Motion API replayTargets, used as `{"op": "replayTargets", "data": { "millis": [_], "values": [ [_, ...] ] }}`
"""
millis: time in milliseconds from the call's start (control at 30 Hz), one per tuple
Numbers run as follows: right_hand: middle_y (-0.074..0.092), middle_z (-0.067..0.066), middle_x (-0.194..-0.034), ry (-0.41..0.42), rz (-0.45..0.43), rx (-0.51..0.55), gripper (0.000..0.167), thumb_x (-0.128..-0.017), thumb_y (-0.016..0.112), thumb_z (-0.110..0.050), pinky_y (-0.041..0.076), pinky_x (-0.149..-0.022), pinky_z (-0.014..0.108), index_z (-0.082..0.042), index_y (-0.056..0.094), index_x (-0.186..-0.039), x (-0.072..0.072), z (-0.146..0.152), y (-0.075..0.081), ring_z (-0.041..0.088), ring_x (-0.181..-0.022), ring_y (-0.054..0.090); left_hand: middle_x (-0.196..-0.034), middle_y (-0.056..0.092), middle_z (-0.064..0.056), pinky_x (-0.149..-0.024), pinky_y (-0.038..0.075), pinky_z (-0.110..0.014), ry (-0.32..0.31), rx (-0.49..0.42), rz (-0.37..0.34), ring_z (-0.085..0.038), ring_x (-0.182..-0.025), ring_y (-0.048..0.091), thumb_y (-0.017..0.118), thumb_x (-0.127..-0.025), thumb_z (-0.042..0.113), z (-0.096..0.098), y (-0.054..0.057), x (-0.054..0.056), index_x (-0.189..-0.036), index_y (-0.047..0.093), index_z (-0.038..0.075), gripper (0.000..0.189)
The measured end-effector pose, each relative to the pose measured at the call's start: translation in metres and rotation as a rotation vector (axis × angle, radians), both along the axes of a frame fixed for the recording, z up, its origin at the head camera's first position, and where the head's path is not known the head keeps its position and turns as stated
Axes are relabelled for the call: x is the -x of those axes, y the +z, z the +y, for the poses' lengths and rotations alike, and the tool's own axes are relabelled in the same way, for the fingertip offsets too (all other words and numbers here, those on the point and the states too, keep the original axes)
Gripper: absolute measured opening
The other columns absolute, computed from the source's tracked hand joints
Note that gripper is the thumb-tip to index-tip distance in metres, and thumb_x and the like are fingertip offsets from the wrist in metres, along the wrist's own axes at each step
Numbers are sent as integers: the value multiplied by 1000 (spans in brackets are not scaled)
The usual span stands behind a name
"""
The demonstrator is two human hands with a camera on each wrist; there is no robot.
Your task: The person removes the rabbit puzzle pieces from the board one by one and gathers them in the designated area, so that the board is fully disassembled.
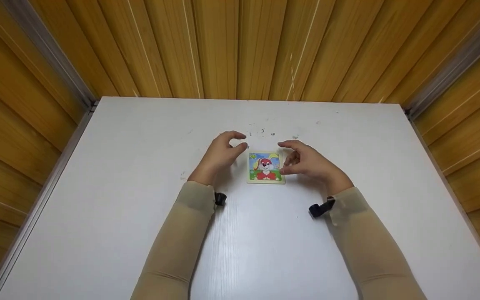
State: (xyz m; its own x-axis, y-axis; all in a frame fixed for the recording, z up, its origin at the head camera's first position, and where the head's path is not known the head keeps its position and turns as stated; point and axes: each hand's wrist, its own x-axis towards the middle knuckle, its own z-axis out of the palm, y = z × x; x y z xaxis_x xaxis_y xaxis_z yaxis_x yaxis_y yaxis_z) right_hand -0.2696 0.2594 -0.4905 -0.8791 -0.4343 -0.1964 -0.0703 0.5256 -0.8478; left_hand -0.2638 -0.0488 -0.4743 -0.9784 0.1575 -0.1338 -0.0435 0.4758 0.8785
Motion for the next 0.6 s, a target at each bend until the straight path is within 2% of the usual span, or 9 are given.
{"op": "replayTargets", "data": {
  "millis": [100,200,300,400,600],
  "values": [
    [52,21,-160,38,-18,-21,98,-89,95,-7,54,-83,18,-4,43,-172,-2,-2,1,25,-111,67,-169,56,-6,-130,46,-54,-16,6,-16,-30,-150,58,73,-110,33,3,-6,-1,-149,69,18,41],
    [40,19,-172,50,-30,-47,102,-87,96,-5,54,-83,16,-2,41,-172,-3,-5,0,26,-113,66,-168,55,-5,-139,35,-53,-41,23,-34,-28,-164,45,78,-108,29,6,-11,-2,-149,68,19,44],
    [33,16,-176,50,-22,-101,106,-86,98,-7,52,-84,15,-3,40,-174,-5,-8,-1,24,-114,64,-165,56,-7,-140,34,-52,-81,73,-25,-30,-164,46,83,-104,24,11,-16,-2,-151,69,16,50],
    [32,17,-175,60,-10,-146,109,-85,99,-9,51,-89,17,-2,38,-175,-8,-12,0,23,-115,62,-163,58,-11,-139,35,-51,-121,144,17,-33,-161,50,88,-101,21,15,-19,-2,-152,70,10,56],
    [34,16,-171,75,11,-229,110,-85,98,-10,49,-100,31,-1,36,-175,-10,-18,4,24,-118,59,-160,57,-15,-136,40,-50,-160,211,50,-34,-154,56,91,-98,20,20,-23,0,-154,69,6,62]
  ]
}}
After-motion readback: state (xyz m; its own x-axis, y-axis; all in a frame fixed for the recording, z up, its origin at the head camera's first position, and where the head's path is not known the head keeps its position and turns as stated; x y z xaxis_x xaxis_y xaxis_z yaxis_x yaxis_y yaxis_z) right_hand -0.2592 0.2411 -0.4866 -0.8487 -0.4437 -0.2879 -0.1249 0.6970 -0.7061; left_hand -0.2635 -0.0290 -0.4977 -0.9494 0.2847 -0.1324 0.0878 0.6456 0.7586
